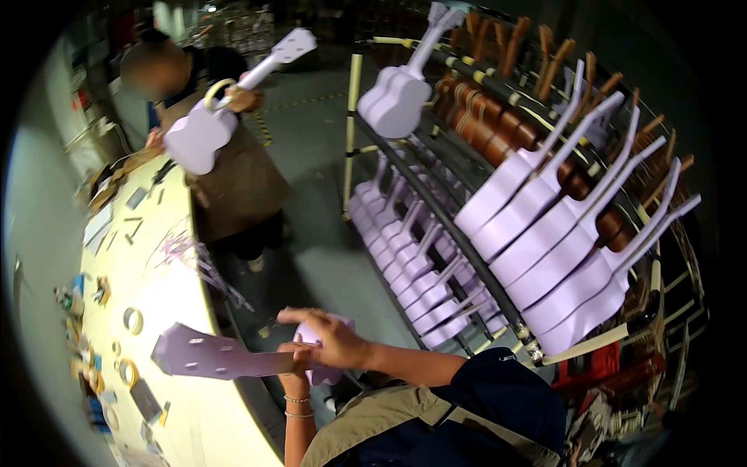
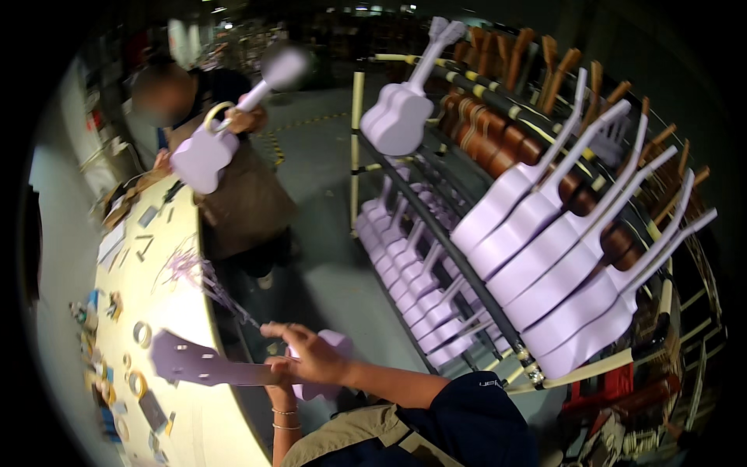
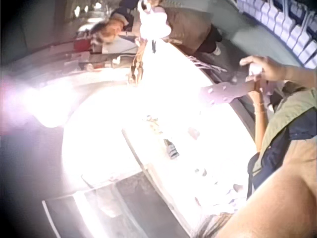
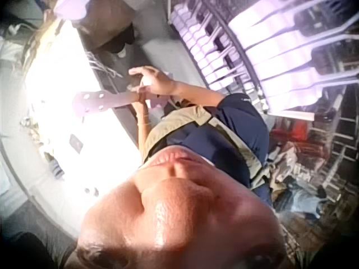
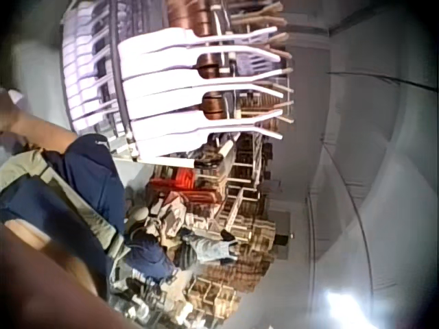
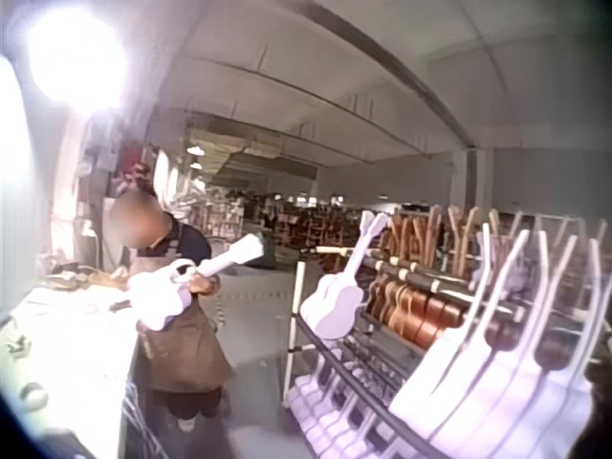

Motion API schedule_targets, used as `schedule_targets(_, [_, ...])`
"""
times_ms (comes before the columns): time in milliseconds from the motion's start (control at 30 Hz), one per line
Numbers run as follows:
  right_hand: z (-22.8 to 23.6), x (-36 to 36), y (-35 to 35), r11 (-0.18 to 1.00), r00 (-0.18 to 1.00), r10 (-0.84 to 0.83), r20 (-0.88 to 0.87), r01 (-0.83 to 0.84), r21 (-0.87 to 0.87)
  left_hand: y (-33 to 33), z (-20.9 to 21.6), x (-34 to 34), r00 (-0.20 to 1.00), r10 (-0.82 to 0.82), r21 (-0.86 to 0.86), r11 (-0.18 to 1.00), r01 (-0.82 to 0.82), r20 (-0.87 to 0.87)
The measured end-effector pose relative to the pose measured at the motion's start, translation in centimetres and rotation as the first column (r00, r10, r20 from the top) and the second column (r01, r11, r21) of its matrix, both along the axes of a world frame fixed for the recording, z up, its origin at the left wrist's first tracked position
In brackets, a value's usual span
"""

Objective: The person sands the edges of a light purple ukulele with a sanding block, then applies masking tape to the neck and headstock. The person repeats this process on multiple ukuleles, placing each finished unit on a nearby rack.

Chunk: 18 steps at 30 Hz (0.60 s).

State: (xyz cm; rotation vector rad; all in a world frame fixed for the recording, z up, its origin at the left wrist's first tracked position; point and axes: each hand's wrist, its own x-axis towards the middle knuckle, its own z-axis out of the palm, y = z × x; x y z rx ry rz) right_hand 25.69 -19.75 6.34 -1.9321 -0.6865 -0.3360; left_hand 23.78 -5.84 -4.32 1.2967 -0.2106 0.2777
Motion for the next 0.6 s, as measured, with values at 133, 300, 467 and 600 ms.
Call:
schedule_targets(133, [-4.1, 2.4, -0.1, 0.974, 0.975, -0.197, 0.103, 0.206, -0.094, 6.9, 6.5, -3.1, 0.957, 0.289, -0.289, 0.916, -0.279, -0.009])
schedule_targets(300, [-9.9, 4.9, 0.2, 0.943, 0.895, -0.289, -0.34, 0.204, -0.264, 13.4, 9.8, -7.8, 0.784, 0.617, -0.635, 0.577, -0.514, -0.073])
schedule_targets(467, [-16.1, 8.6, 5.0, 0.94, 0.333, 0.337, -0.881, -0.07, 0.334, 17.9, 7.5, -13.0, 0.668, 0.729, -0.863, 0.232, -0.448, -0.15])
schedule_targets(600, [-12.4, 9.2, 11.3, 0.753, -0.054, 0.654, -0.755, -0.048, 0.656, 17.2, 9.2, -14.3, 0.501, 0.847, -0.833, 0.142, -0.535, -0.177])
